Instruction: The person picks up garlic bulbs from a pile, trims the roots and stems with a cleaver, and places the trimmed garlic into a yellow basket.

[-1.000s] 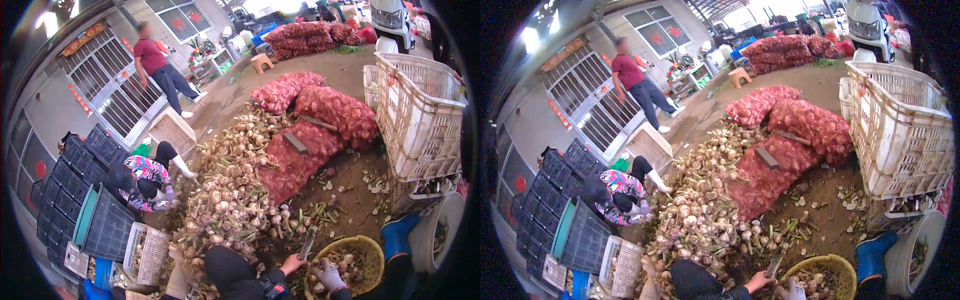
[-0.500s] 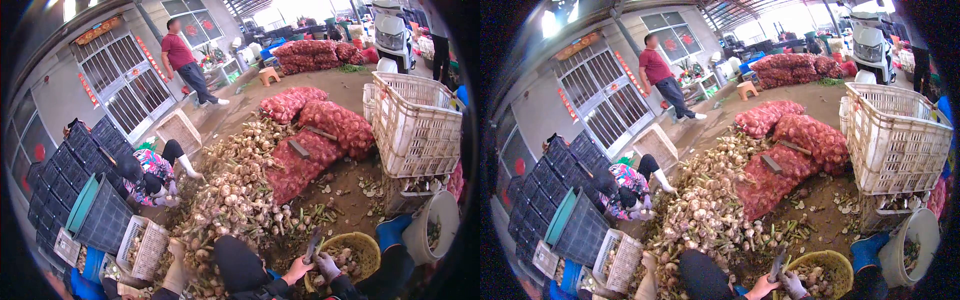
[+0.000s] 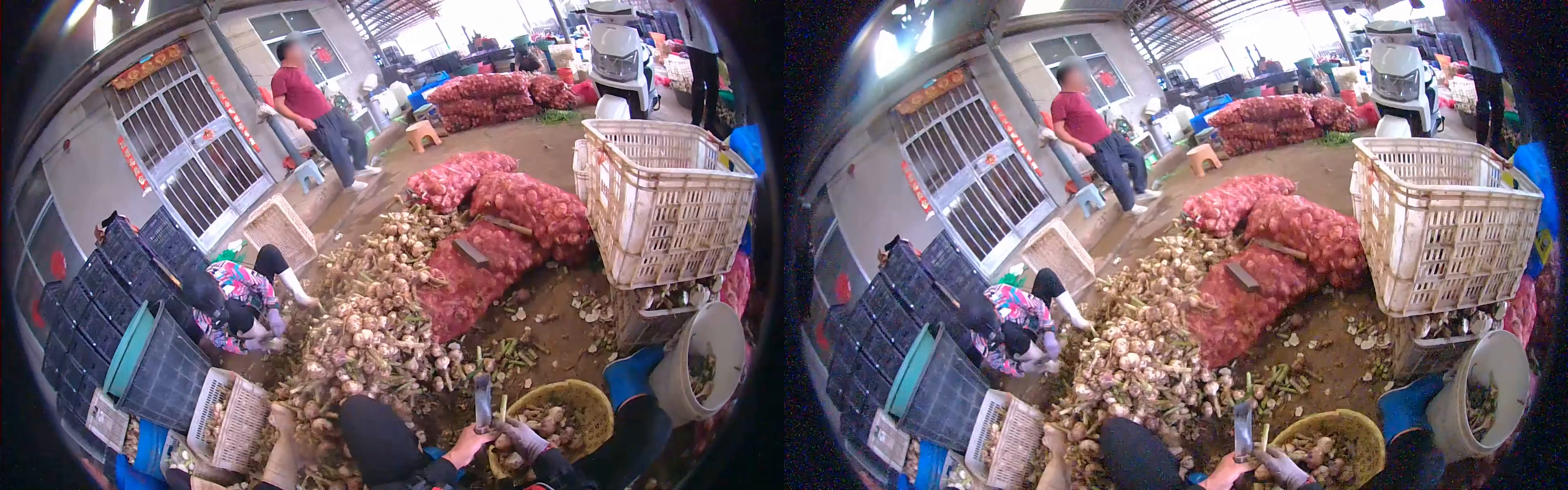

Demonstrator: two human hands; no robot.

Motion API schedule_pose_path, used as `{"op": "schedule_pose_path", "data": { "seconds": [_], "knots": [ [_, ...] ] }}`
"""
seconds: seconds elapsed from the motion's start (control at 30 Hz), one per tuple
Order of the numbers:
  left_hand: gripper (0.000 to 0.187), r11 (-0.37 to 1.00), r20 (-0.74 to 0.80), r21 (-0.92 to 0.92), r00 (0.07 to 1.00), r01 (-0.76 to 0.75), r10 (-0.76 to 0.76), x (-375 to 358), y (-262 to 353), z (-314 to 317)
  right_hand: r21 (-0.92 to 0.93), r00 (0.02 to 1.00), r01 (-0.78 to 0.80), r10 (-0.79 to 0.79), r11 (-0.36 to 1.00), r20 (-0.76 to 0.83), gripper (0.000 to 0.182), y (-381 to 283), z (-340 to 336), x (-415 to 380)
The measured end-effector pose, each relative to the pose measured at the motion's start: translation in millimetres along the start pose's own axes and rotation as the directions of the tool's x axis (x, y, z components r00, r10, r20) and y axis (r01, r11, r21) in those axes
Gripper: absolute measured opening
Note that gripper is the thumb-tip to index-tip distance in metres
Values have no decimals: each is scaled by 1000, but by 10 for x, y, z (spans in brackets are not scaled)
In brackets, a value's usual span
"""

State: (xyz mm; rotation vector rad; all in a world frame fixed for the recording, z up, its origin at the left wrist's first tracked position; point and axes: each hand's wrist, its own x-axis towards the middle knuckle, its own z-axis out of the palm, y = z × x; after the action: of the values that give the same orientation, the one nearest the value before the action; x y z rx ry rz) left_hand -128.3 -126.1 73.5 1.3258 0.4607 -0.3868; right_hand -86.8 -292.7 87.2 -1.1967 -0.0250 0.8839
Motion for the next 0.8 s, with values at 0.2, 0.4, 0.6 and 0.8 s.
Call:
{"op": "schedule_pose_path", "data": {
  "seconds": [0.2,0.4,0.6,0.8],
  "knots": [
    [16,982,-140,-147,986,-116,95,66,-14,-118,-93,999,-20,24,995,42,50,-377,176,-202],
    [18,983,-416,-61,900,-173,132,31,242,-331,-170,999,-23,16,985,-39,43,-73,75,-17],
    [13,986,-327,100,932,-131,157,47,249,-319,-262,995,101,-105,960,2,34,278,-99,144],
    [16,983,-245,176,965,-46,89,115,200,-270,-178,997,-37,23,983,-80,32,191,-94,64]
  ]
}}
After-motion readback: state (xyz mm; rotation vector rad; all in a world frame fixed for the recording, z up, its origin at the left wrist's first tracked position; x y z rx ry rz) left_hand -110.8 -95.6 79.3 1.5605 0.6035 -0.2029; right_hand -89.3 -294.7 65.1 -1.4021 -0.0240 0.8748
